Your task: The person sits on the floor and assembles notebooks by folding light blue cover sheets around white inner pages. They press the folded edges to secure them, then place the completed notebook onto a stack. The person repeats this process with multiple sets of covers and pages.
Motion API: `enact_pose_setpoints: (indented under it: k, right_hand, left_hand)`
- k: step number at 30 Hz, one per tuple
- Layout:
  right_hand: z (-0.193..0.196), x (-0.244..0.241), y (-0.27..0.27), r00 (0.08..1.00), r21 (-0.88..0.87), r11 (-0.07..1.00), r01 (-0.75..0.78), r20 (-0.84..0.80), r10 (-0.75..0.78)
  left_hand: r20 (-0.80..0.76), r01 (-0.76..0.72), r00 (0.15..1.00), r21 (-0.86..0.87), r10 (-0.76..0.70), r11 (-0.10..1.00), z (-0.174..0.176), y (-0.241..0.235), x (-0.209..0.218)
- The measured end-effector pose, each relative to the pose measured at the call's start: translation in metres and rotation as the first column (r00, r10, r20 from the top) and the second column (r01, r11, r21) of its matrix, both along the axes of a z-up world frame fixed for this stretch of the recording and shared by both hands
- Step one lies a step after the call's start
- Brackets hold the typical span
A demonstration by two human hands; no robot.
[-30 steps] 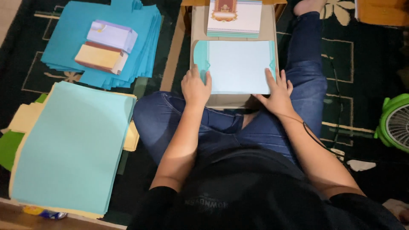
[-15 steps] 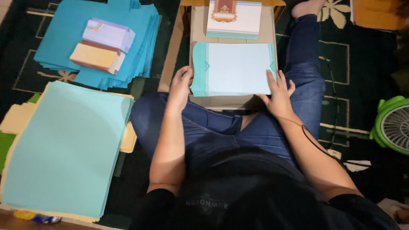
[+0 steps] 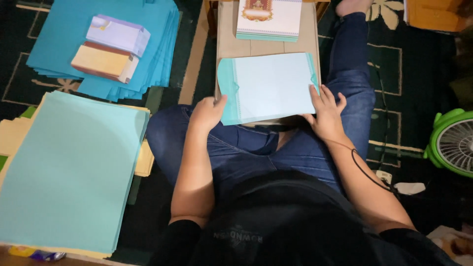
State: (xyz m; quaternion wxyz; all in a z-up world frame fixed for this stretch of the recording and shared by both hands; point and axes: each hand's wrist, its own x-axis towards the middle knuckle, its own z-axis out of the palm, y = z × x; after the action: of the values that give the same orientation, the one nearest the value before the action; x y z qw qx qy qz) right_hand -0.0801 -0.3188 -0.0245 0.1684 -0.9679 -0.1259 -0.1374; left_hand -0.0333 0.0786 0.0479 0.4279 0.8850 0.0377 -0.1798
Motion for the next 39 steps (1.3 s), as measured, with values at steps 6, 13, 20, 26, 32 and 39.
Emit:
enact_pose_setpoints:
  k: [6, 13, 20, 26, 32, 39]
  right_hand:
    - [-0.005, 0.003, -0.008, 0.999, -0.015, 0.999, -0.038, 0.026, 0.039]
    - [-0.005, 0.006, -0.015, 0.999, 0.043, 0.998, -0.045, -0.009, 0.045]
    - [0.001, 0.021, -0.023, 0.972, 0.531, 0.843, -0.089, -0.140, 0.190]
    - [-0.004, 0.066, -0.026, 0.968, 0.940, 0.310, 0.143, -0.199, 0.155]
    - [0.070, 0.068, -0.009, 0.996, 0.995, 0.076, 0.064, -0.069, 0.064]
    - [0.039, 0.078, -0.018, 0.995, 0.928, 0.361, -0.093, 0.071, 0.072]
  left_hand:
    - [-0.360, -0.126, 0.932, -0.418, -0.037, 0.900, 0.009, -0.028, -0.009]
    - [-0.116, 0.028, 0.992, -0.252, -0.059, 0.967, 0.048, -0.040, -0.017]
    - [0.163, 0.049, 0.984, -0.633, 0.071, 0.773, 0.022, -0.040, -0.015]
    - [0.362, 0.224, 0.928, -0.738, 0.092, 0.637, -0.028, -0.043, -0.002]
    - [0.521, 0.255, 0.836, -0.646, 0.172, 0.719, -0.024, -0.058, 0.006]
    - [0.603, 0.055, 0.735, -0.508, 0.309, 0.860, -0.056, -0.059, 0.032]
